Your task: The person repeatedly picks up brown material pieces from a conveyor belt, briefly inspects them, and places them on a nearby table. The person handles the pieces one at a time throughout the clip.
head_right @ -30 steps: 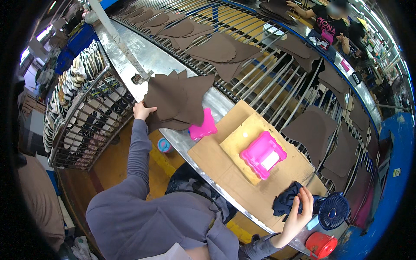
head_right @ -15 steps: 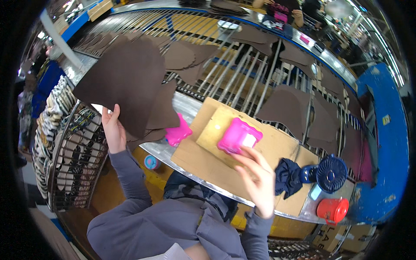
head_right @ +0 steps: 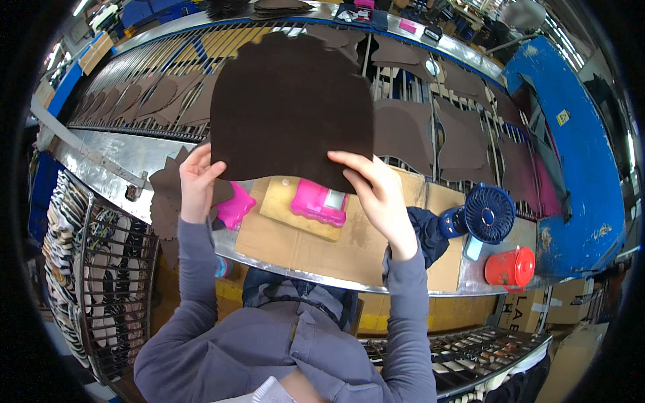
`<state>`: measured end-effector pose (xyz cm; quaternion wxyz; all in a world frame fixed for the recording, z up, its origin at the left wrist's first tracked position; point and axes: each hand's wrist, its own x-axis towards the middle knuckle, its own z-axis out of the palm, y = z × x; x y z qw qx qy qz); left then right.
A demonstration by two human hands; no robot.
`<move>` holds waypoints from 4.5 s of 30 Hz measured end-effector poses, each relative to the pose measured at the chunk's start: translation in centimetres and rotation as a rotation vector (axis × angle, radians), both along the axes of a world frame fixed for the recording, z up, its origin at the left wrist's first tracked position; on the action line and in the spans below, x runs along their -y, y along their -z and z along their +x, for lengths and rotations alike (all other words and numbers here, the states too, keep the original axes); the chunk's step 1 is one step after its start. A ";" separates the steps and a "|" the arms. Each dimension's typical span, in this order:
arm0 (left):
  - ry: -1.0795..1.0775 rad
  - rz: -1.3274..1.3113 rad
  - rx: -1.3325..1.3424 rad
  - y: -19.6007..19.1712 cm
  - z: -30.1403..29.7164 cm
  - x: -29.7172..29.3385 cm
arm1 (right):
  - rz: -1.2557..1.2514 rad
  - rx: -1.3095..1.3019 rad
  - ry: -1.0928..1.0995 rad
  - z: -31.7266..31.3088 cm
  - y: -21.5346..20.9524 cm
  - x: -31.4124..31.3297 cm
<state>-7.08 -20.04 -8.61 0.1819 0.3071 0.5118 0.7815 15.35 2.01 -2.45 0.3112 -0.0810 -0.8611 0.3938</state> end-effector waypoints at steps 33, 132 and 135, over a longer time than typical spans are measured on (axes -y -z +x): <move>0.098 -0.406 -0.582 0.8 1.4 -5.4 | 0.173 0.154 0.096 7.0 8.9 -3.0; -1.079 -1.531 0.101 15.4 -7.6 17.6 | -0.328 -0.023 0.331 5.8 7.1 -8.0; -1.187 -1.377 0.022 16.8 -6.8 16.2 | -0.316 -0.029 0.297 5.1 6.1 -6.2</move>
